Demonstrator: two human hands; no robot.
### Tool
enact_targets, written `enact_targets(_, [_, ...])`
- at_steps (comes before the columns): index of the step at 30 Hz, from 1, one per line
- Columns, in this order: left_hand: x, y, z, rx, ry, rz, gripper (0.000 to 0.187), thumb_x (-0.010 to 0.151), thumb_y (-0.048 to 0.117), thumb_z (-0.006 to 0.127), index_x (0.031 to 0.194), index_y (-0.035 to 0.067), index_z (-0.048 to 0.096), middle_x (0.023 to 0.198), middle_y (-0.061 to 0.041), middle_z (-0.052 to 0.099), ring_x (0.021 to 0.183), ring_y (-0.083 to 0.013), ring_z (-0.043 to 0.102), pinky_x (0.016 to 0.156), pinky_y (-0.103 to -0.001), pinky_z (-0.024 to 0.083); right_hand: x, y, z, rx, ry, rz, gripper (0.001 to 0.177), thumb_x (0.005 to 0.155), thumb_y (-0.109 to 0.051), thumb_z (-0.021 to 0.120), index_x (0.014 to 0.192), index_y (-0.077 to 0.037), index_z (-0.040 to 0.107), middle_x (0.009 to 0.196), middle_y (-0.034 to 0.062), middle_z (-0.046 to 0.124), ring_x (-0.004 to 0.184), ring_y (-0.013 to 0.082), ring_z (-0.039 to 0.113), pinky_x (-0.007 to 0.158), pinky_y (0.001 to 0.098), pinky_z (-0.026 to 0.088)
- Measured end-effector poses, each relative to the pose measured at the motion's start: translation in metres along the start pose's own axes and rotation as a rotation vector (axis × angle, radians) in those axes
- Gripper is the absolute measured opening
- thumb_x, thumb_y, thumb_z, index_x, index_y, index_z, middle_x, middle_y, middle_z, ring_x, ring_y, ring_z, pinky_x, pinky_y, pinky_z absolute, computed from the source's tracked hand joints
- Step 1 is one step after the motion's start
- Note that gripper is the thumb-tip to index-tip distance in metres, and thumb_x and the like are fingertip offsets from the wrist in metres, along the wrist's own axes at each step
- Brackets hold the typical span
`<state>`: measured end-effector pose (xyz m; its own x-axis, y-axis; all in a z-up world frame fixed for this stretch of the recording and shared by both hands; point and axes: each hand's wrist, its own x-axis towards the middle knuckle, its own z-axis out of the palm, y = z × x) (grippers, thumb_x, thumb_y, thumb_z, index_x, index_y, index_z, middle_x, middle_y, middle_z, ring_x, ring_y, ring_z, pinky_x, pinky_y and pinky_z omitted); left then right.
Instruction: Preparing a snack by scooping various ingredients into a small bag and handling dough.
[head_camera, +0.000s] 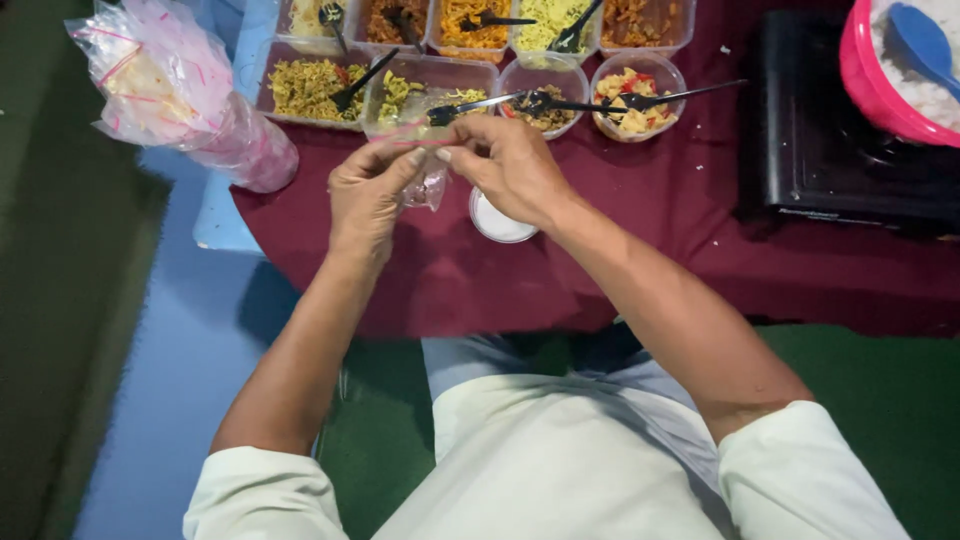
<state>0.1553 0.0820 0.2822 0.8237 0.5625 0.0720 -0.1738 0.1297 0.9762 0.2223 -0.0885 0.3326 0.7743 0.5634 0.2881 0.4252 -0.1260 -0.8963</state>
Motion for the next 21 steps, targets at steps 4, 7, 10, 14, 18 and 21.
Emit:
enact_targets(4, [0.003, -0.011, -0.005, 0.039, -0.007, 0.024, 0.018, 0.081, 0.013, 0.09, 0.095, 0.009, 0.08, 0.083, -0.005, 0.075, 0.077, -0.0077, 0.064, 0.068, -0.025, 0.056, 0.007, 0.018, 0.007, 0.059, 0.047, 0.046, 0.008, 0.091, -0.016, 0.073, 0.096, -0.013, 0.079, 0.065, -0.0016, 0.068, 0.062, 0.0087, 0.066, 0.062, 0.0256, 0.054])
enact_targets(7, [-0.005, -0.003, -0.001, 0.003, 0.027, 0.029, 0.014, 0.092, 0.022, 0.081, 0.099, 0.01, 0.08, 0.087, -0.005, 0.076, 0.087, -0.0087, 0.064, 0.082, -0.026, 0.056, 0.005, 0.01, 0.008, 0.033, 0.074, 0.044, 0.006, 0.09, -0.016, 0.074, 0.092, -0.016, 0.08, 0.06, -0.0038, 0.066, 0.06, 0.0062, 0.065, 0.059, 0.0237, 0.054])
enact_targets(10, [-0.009, 0.002, 0.0, 0.016, 0.049, -0.006, 0.011, 0.094, 0.019, 0.074, 0.096, 0.01, 0.079, 0.089, -0.005, 0.075, 0.09, -0.0113, 0.061, 0.083, -0.026, 0.052, 0.004, 0.014, 0.012, 0.056, 0.112, 0.041, 0.011, 0.09, -0.016, 0.074, 0.098, -0.013, 0.081, 0.078, 0.006, 0.077, 0.08, 0.0152, 0.075, 0.075, 0.0322, 0.059])
enact_targets(14, [-0.001, -0.009, 0.0, 0.023, 0.073, -0.04, 0.018, 0.096, 0.026, 0.071, 0.097, 0.009, 0.078, 0.092, -0.007, 0.074, 0.092, -0.0151, 0.061, 0.084, -0.028, 0.053, 0.008, 0.02, 0.02, 0.071, 0.132, 0.058, 0.012, 0.09, -0.014, 0.073, 0.098, -0.012, 0.082, 0.085, 0.0101, 0.078, 0.088, 0.0204, 0.076, 0.08, 0.0355, 0.059])
enact_targets(18, [0.009, -0.008, 0.009, 0.011, 0.145, -0.057, 0.019, 0.096, 0.023, 0.07, 0.1, 0.005, 0.076, 0.096, -0.007, 0.07, 0.099, -0.017, 0.06, 0.095, -0.035, 0.052, 0.025, 0.028, 0.015, 0.08, 0.112, 0.086, 0.012, 0.09, -0.015, 0.072, 0.094, -0.015, 0.082, 0.086, 0.0064, 0.08, 0.092, 0.0199, 0.077, 0.083, 0.0366, 0.061])
enact_targets(21, [0.013, 0.019, 0.031, 0.002, 0.164, -0.082, 0.016, 0.095, 0.023, 0.071, 0.098, 0.008, 0.077, 0.094, -0.005, 0.067, 0.097, -0.0142, 0.063, 0.093, -0.033, 0.055, 0.041, 0.021, 0.009, 0.116, 0.072, 0.083, 0.015, 0.089, -0.012, 0.07, 0.098, -0.007, 0.081, 0.093, 0.0171, 0.079, 0.096, 0.0325, 0.077, 0.081, 0.0417, 0.06])
